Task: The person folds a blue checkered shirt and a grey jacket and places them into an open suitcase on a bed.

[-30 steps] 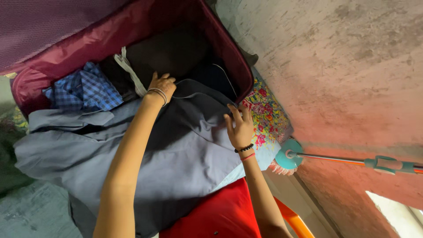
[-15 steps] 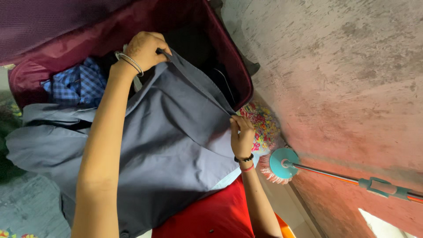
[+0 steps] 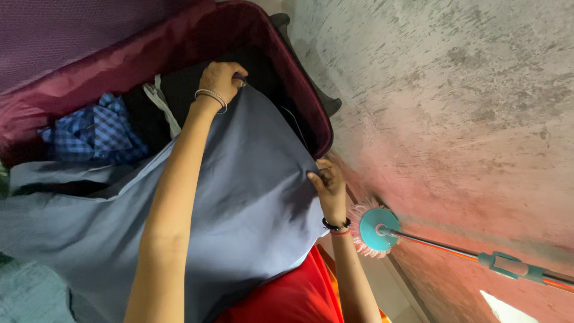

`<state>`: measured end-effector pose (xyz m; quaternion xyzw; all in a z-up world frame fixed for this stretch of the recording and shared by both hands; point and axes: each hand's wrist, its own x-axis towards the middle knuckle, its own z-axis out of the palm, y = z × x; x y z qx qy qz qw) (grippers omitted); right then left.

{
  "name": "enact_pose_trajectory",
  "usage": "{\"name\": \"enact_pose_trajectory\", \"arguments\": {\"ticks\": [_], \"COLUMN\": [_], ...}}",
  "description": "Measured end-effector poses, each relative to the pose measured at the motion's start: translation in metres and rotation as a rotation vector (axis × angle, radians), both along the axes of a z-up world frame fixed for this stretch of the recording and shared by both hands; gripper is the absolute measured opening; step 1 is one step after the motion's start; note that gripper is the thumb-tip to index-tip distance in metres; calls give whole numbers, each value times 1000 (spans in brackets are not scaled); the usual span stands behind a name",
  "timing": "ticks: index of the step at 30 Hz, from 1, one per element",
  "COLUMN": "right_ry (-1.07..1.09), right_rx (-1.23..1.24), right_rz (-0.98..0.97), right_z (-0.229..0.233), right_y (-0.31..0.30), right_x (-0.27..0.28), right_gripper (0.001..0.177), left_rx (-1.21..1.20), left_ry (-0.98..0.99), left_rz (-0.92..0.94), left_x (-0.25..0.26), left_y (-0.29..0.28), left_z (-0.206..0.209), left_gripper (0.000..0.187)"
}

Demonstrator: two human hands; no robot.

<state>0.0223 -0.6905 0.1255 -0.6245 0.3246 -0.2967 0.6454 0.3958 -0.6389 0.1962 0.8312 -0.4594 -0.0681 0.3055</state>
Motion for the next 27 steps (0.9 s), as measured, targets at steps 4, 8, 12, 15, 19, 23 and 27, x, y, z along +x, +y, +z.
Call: {"name": "enact_pose_trajectory", "arguments": {"ticks": [4,8,12,15,19,23,27], "right_ry": [9,47,-37,-28,59,128,371], "right_rx": [187,160,182,198,221,73,-145], "right_rz": [136,138,130,47,146,80,62], "right_z": [24,16,-11,-36,-68,-138,-209], "right_y": [-8,-11,-21,-17,-20,-34,-23], "right_x": [-18,-14,-20,-24,-36,-69,-112], "right_gripper": [35,41,36,31,37,30,34], "left_rx": [-17,238,295,290,44,-343,-405], "left_ry": [4,-208,-74,-43,-45,-80,141], "left_rz": [150,223,273,284,92,-147,-317], "left_x": [-11,-20,-16,-35,-90,-168,-265], "left_y": [-8,-18,-26,-26,-12,14,63], "left_z": [-24,-49,-82,-98,-66,2,17], "left_gripper": [16,9,21,29,56,26,5]}}
